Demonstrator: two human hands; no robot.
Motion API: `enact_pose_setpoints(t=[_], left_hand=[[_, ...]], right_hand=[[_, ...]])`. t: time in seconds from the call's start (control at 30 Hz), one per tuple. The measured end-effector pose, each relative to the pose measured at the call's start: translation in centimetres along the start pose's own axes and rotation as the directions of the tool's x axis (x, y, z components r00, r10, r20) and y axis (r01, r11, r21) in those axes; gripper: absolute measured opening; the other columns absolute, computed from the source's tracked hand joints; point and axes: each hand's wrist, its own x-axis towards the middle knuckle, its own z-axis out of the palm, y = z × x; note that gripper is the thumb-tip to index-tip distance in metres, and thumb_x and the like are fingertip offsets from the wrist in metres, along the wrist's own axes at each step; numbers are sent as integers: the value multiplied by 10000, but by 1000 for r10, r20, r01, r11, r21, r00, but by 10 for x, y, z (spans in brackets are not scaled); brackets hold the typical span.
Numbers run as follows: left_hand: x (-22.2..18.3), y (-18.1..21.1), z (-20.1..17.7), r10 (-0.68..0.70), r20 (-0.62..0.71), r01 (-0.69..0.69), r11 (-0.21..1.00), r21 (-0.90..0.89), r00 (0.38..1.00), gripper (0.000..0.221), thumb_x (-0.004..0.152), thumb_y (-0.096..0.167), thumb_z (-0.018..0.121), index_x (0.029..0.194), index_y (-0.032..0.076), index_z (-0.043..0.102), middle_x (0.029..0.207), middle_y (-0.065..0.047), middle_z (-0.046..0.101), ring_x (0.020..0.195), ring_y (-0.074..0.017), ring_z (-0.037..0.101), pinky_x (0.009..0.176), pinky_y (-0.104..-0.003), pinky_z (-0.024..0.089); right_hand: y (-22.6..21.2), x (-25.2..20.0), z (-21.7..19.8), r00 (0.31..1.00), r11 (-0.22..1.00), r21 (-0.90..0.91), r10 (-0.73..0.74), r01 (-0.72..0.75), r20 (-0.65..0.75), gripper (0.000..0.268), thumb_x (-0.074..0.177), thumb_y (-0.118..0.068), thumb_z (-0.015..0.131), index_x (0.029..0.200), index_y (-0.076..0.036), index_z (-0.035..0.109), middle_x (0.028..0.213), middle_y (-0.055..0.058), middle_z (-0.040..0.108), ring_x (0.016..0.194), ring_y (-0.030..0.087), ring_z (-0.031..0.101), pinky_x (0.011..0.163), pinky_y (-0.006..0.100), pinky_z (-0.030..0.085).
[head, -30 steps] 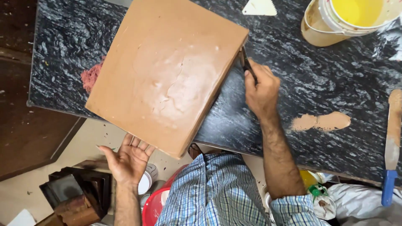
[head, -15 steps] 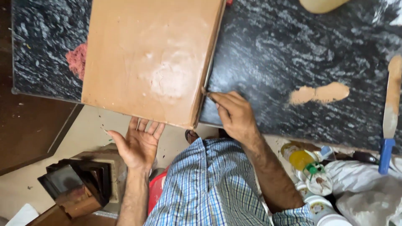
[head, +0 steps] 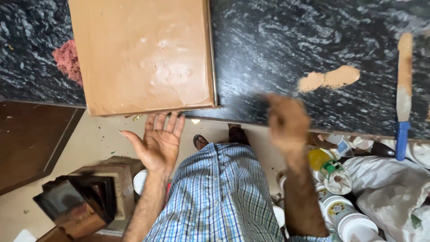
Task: The person spreads brown frosting over the top and sides of a rectangular cake using a metal spatula. They then use a small scraper to smooth the frosting and refine the edges before scraping excess frosting off the table.
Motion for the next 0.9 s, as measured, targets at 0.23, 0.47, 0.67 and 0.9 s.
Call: enact_pose_setpoints(t=[0.23,0.47,0.67,0.9], left_hand=[[-4,-21,-26,-220,-17,216,967,-136,975,1142,789,883,445,1495,-12,365,1550,-263,434,1446,-456,429,1214,-599,319],[10,24,-44,-36,-166,24,997,-69,985,1213,779,892,474,1585,-1,320,1655,-121,369,1493,-298,407,1261,-515,292],[20,49,-30,-57,-82,63,995,76,995,1227,783,906,435,1520,-71,346,1566,-272,407,1409,-405,463,1212,-578,322],[14,40,-12,-73,-57,76,995,60,996,1083,876,841,363,1494,-48,402,1533,-261,455,1411,-408,468,1202,-617,327]], right_hand=[[107,17,22,1000,655,-755,-18,-5,-23,315,917,-6,661,1225,-13,727,1214,179,641,1055,364,593,838,447,527],[57,33,58,964,961,94,263,-259,-27,160,1004,-40,650,1148,2,706,1035,194,716,922,333,690,806,393,545],[20,112,67,966,883,434,243,-180,-93,223,1039,-6,623,1253,17,682,1063,174,719,898,209,717,793,298,570],[-4,138,65,983,992,-5,-122,123,-139,329,1014,40,594,1337,25,655,1188,210,712,1051,347,715,905,402,574]])
